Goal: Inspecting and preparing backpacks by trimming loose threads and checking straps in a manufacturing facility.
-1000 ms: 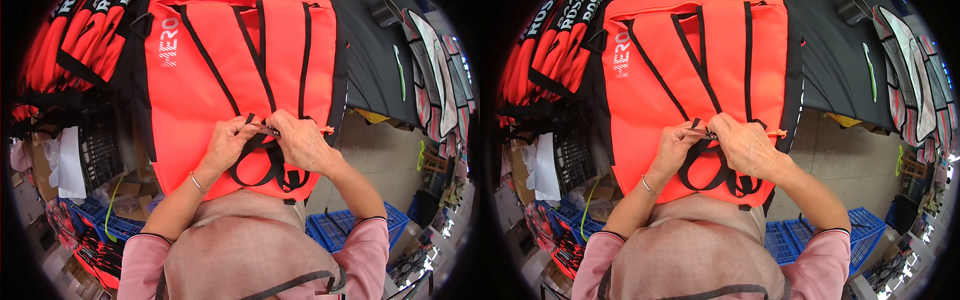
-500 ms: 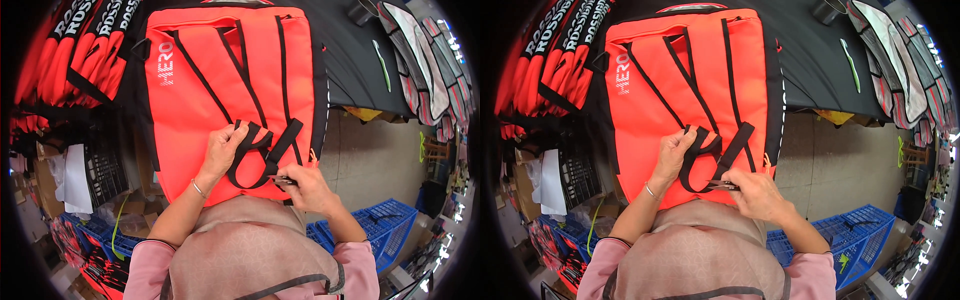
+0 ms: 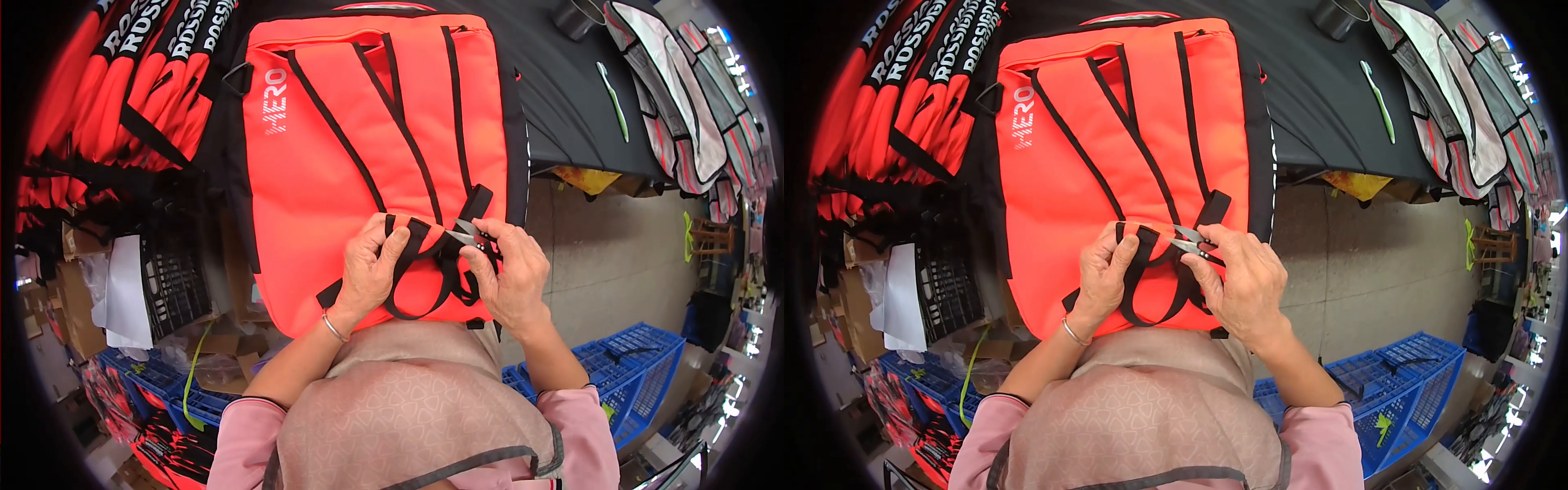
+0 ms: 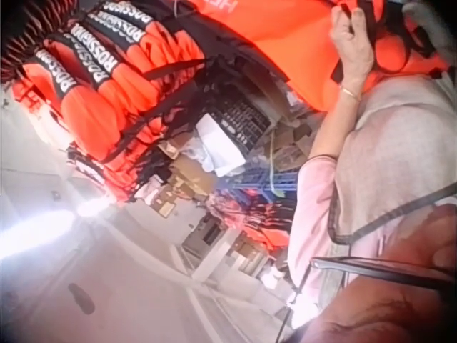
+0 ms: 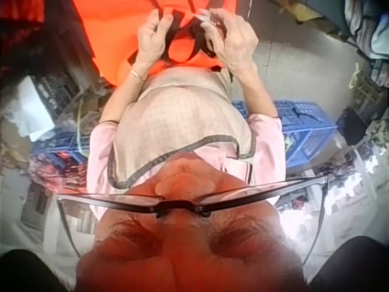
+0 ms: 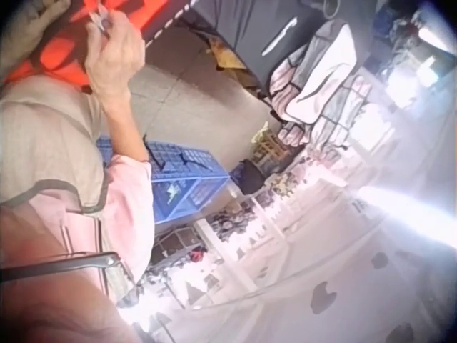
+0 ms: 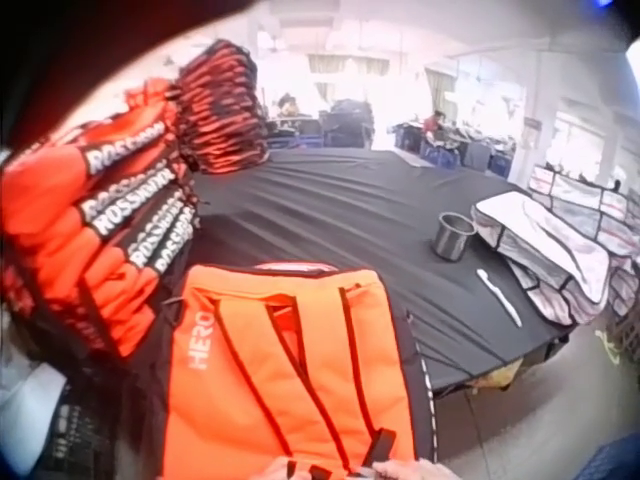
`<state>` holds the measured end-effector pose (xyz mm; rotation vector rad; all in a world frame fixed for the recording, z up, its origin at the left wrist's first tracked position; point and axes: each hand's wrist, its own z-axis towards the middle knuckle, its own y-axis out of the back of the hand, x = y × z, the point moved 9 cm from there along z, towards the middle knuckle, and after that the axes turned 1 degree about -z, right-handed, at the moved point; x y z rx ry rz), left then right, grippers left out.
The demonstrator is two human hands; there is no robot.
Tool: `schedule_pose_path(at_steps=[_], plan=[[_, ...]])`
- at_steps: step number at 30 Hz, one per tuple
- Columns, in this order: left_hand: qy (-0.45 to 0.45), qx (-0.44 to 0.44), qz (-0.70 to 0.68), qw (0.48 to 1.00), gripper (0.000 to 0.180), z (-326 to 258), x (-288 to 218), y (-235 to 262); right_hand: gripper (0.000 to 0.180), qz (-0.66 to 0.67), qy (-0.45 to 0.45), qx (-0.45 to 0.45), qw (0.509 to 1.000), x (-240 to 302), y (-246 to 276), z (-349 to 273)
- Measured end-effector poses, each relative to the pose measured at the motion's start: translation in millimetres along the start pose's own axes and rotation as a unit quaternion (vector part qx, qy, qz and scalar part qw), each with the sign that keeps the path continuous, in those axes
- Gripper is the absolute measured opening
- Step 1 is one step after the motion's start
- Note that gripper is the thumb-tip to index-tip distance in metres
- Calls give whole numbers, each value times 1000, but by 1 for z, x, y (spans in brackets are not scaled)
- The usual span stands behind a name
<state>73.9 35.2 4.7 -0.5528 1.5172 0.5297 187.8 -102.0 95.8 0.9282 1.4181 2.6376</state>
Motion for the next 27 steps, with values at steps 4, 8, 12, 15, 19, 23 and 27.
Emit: schedule_pose_path(at_steps=[4, 8, 12, 15, 19, 23, 27], plan=[[-3, -9, -19, 1000, 24, -2, 2, -1, 32, -55, 16, 8, 998, 3, -2, -5], [-3, 2, -4, 1000, 24, 0, -2, -1, 33, -95, 37, 22, 995, 9, -8, -5], [-5, 2, 1, 1000, 24, 3, -1, -2, 32, -123, 72, -8, 990, 15, -10, -4], [-11, 1, 5, 1000, 24, 2, -1, -1, 32, -132, 81, -8, 988, 14, -13, -5], [5, 1, 10, 1000, 24, 2, 2, -2, 32, -115, 81, -9, 990, 13, -14, -4], [1, -4, 2, 1000, 25, 3, 3, -2, 32, -117, 73, -5, 990, 12, -16, -4], [-5, 0, 5, 1000, 25, 3, 3, -3, 31, -122, 76, -10, 990, 13, -17, -4]])
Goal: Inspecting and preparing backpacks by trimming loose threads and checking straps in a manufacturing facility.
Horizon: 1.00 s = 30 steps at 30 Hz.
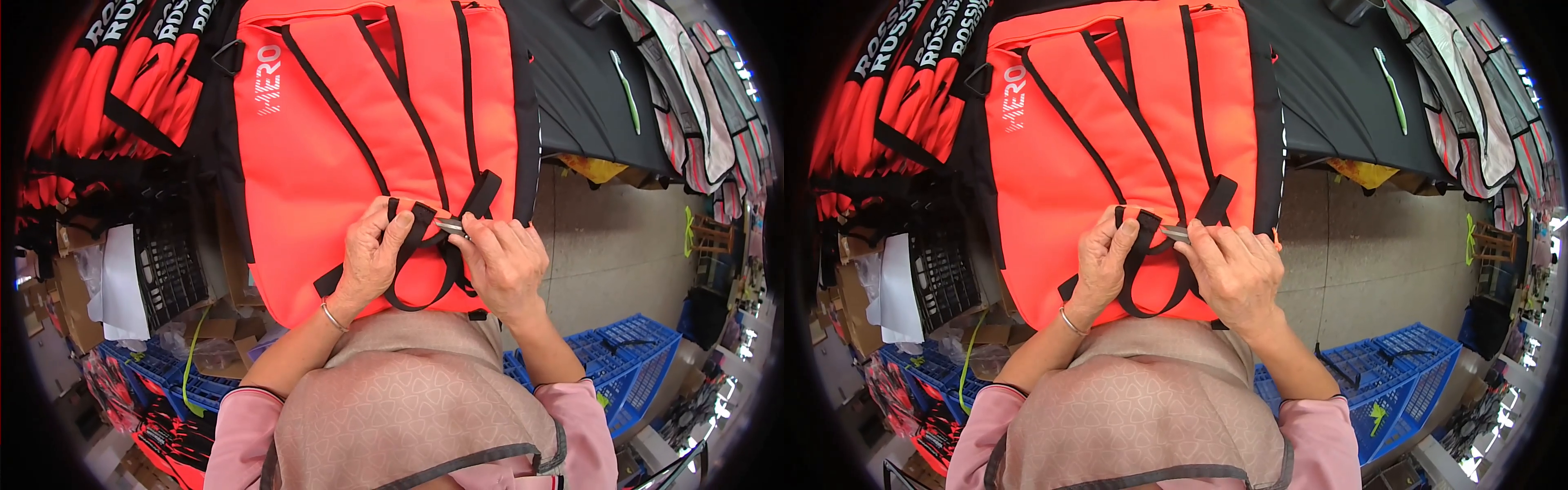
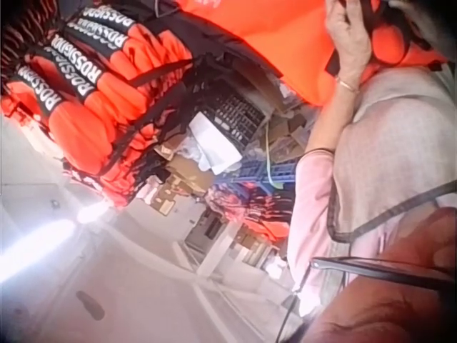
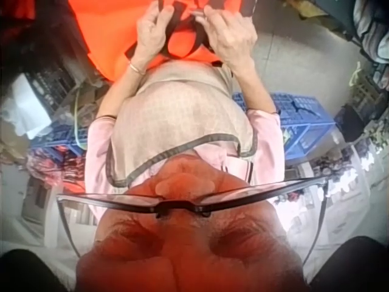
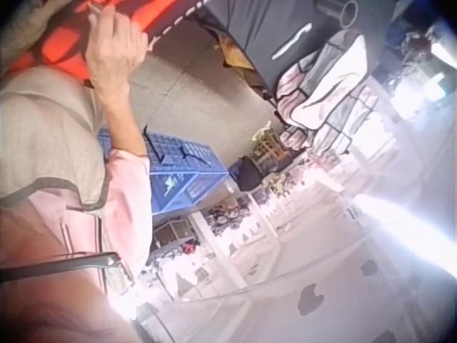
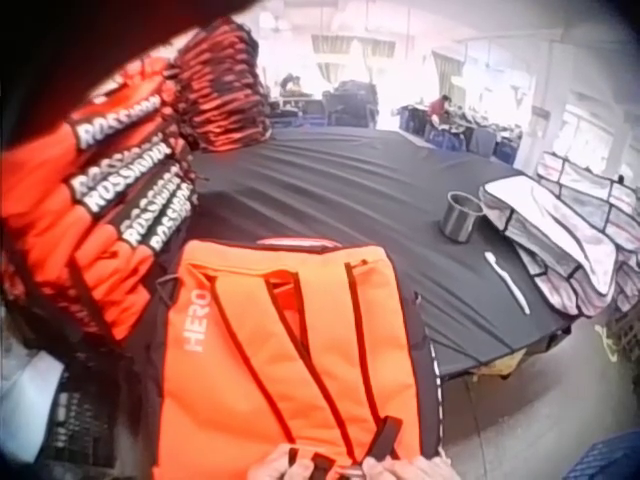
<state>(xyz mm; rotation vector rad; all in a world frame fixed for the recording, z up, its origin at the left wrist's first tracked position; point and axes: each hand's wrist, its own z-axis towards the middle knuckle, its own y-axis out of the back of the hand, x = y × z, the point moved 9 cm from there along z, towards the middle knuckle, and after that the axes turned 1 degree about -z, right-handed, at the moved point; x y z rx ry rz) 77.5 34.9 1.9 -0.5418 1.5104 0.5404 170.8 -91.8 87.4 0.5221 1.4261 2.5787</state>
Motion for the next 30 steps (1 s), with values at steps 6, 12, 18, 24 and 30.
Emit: schedule_pose_path(at_steps=[6, 12, 18, 24, 30], plan=[[0, -4, 0, 1000, 24, 2, 2, 0, 31, -17, 3, -10, 1000, 1, -1, 0], [12, -36, -30, 999, 22, -2, 9, -3, 28, -39, -3, -20, 999, 6, -4, 0], [47, -44, -26, 998, 23, -5, 5, -1, 24, 39, -56, -49, 996, -4, -13, -5], [42, -22, -75, 996, 25, -1, 7, -3, 13, 326, -254, 19, 910, -35, -30, -16], [54, -30, -92, 994, 26, 0, 20, 1, 16, 489, -368, 29, 790, -56, -37, -29]])
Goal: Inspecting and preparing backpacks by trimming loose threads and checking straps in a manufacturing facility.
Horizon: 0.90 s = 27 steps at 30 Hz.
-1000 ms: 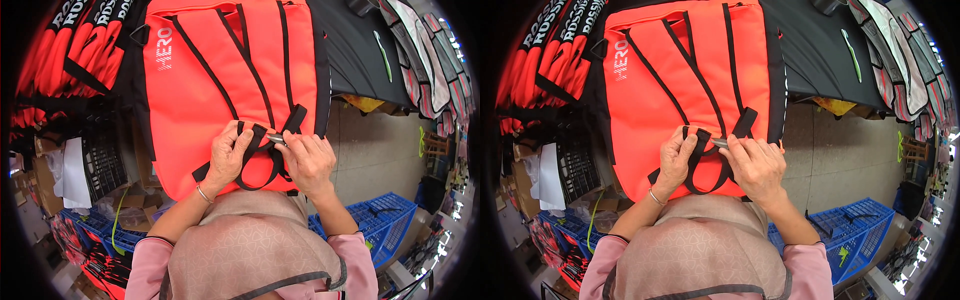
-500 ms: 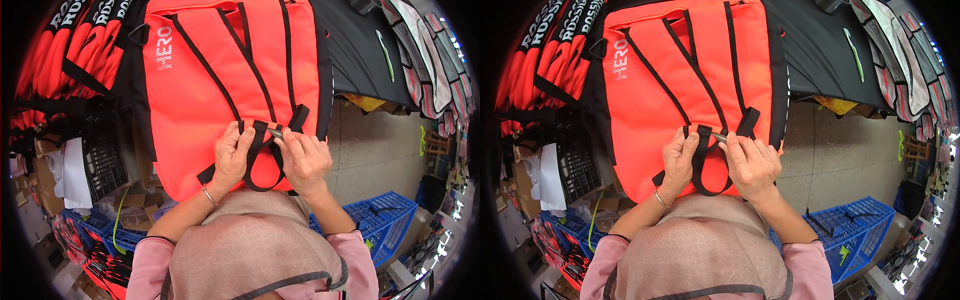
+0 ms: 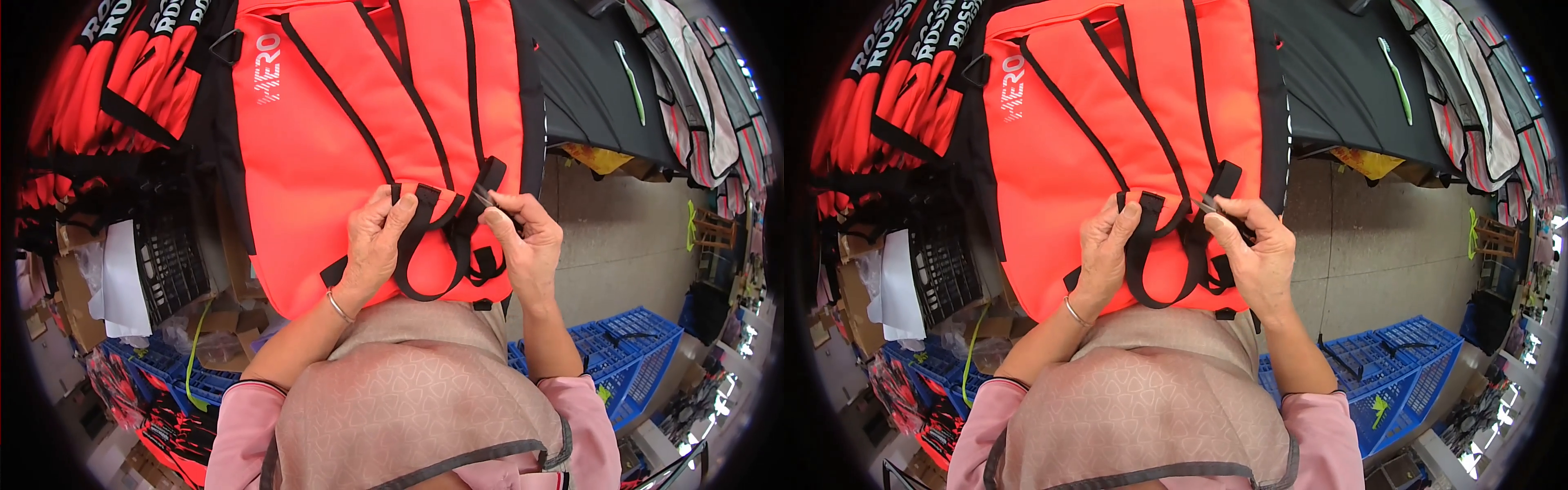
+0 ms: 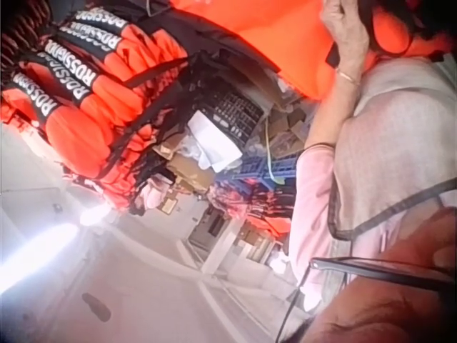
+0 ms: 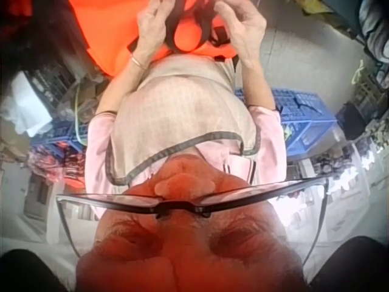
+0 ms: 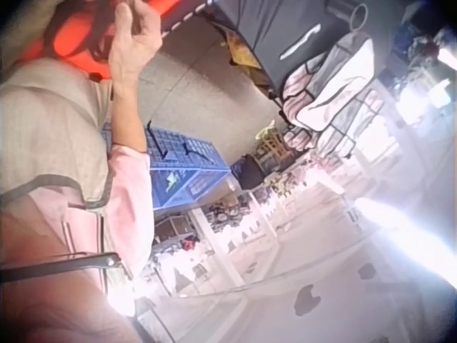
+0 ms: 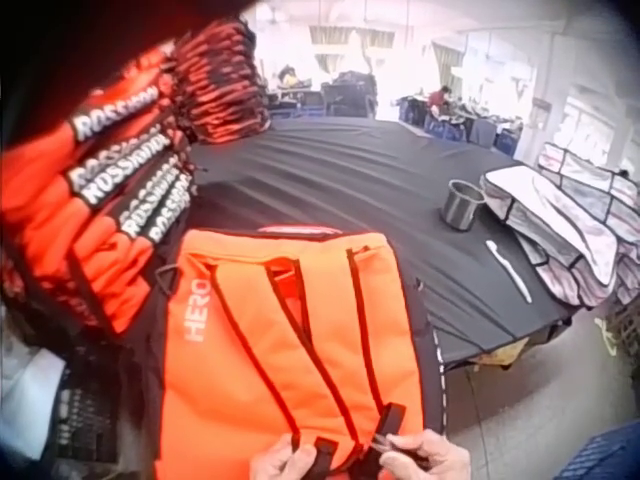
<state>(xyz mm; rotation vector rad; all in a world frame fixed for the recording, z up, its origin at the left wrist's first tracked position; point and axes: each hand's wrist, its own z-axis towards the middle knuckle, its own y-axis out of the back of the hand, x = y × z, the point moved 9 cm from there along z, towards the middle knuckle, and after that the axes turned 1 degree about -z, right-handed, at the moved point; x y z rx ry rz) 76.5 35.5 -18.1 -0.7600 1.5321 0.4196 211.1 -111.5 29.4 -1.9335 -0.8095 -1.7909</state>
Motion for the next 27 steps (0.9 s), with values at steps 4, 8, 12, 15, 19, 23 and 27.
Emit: schedule_pose_path(at_steps=[4, 8, 12, 15, 19, 23, 27], plan=[[13, 3, 9, 1000, 27, 0, 3, 0, 33, -28, 39, -22, 999, 7, -5, 1], [8, -4, -6, 1000, 27, -1, -5, -3, 45, -199, 176, -21, 964, 31, -25, -2], [-11, -2, 22, 1000, 26, -1, -4, -4, 35, -263, 282, -16, 922, 32, -38, -3], [-28, -5, 25, 999, 26, -2, -4, -2, 29, -292, 303, 1, 907, 37, -46, -3], [-13, -2, 73, 997, 26, 0, -6, -1, 34, -275, 280, 58, 918, 32, -55, -5], [3, -10, 47, 999, 26, 1, -3, -1, 37, -233, 260, 27, 937, 36, -46, 0], [-17, -2, 43, 999, 27, 4, -5, -2, 37, -255, 332, 60, 906, 46, -60, 4]])
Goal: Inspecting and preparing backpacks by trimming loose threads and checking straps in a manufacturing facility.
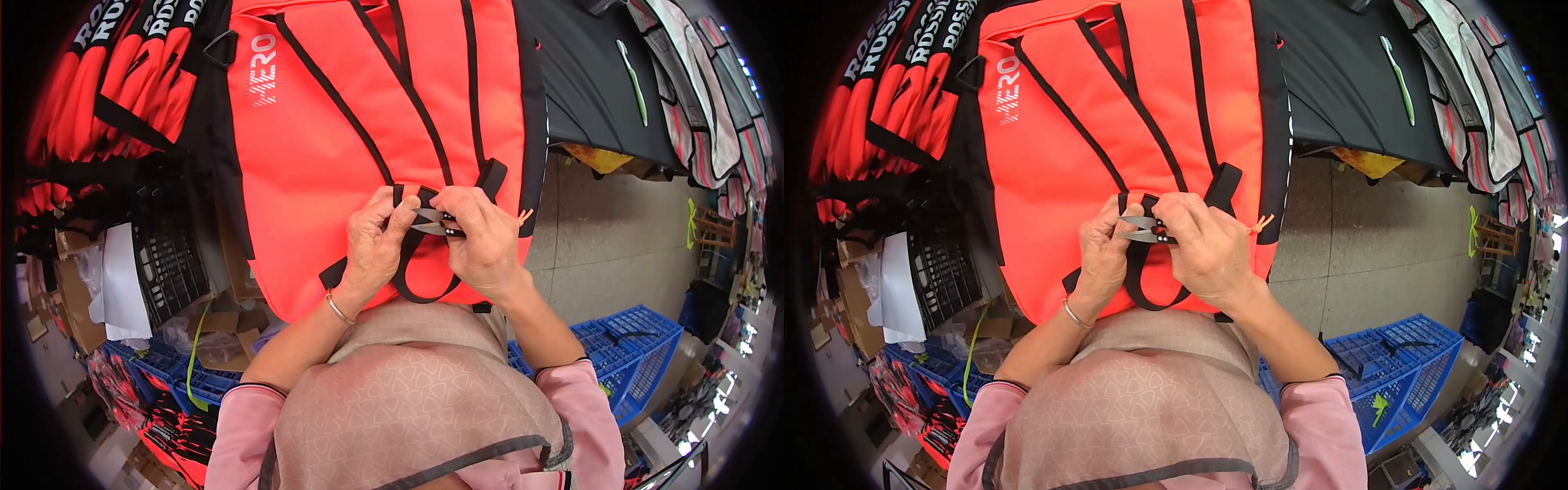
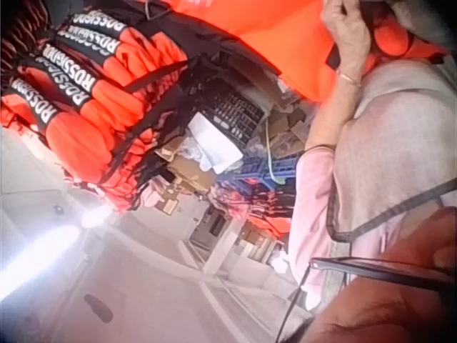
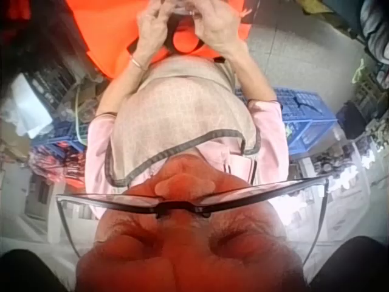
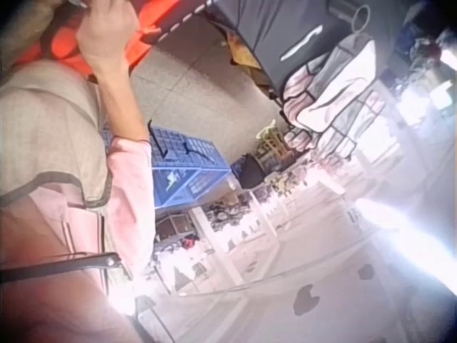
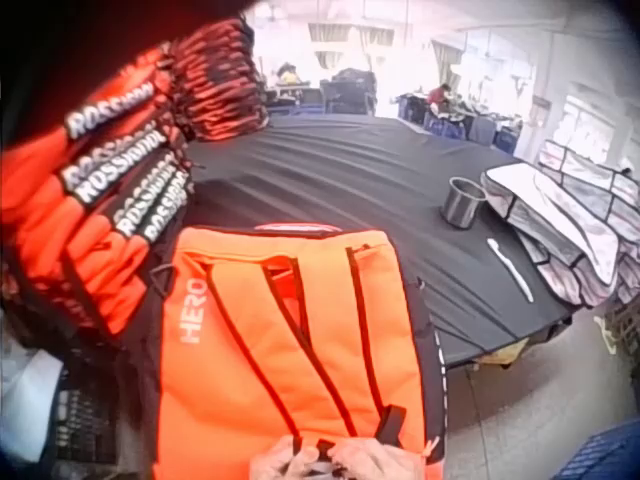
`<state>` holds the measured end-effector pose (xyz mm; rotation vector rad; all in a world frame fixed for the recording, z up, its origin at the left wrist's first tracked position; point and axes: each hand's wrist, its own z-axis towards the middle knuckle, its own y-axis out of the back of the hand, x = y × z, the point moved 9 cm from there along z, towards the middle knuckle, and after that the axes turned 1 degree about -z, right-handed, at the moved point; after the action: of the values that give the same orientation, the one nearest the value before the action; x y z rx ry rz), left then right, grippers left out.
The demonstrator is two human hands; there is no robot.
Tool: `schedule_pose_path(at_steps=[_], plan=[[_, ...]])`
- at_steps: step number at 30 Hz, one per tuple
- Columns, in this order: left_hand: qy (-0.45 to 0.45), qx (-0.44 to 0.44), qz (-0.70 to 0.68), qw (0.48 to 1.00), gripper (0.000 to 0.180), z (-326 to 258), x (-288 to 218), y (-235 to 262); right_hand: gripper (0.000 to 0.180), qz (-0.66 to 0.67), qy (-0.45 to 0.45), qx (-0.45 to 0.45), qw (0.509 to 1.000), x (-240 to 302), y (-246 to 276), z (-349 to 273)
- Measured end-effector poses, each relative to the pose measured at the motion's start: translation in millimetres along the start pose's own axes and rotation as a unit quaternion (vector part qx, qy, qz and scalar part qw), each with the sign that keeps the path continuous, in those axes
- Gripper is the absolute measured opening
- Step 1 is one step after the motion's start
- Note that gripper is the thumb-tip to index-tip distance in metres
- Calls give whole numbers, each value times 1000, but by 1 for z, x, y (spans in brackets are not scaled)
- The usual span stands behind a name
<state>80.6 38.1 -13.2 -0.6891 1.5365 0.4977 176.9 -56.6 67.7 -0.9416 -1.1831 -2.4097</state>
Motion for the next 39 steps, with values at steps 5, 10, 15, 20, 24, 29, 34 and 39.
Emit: schedule_pose_path(at_steps=[5, 10, 15, 20, 24, 29, 34, 39], plan=[[-7, -7, 2, 1000, 27, 2, 6, 4, 31, -61, 6, 35, 998, 1, -7, 11], [85, -45, -31, 995, 31, 9, 31, 12, 25, 49, -81, 144, 985, -4, -36, -49], [72, -19, -10, 997, 29, 6, 28, 16, 8, 294, -316, 131, 892, -26, 15, -69], [85, 10, -74, 994, 24, 2, 13, 3, 8, 65, -368, -123, 919, -84, 129, -76], [-27, 66, 63, 995, 14, -9, -15, -8, 26, -19, -317, -163, 934, -73, 125, -68], [-109, 92, 140, 980, 12, -15, -29, -17, 25, -59, -177, -41, 981, -10, 75, -41], [-143, 90, 155, 973, 14, -16, -30, -19, 25, -126, -107, 8, 986, 0, 51, -36], [-185, 103, 198, 957, 13, -20, -36, -21, 20, -10, -216, -9, 976, -21, 57, -44]])
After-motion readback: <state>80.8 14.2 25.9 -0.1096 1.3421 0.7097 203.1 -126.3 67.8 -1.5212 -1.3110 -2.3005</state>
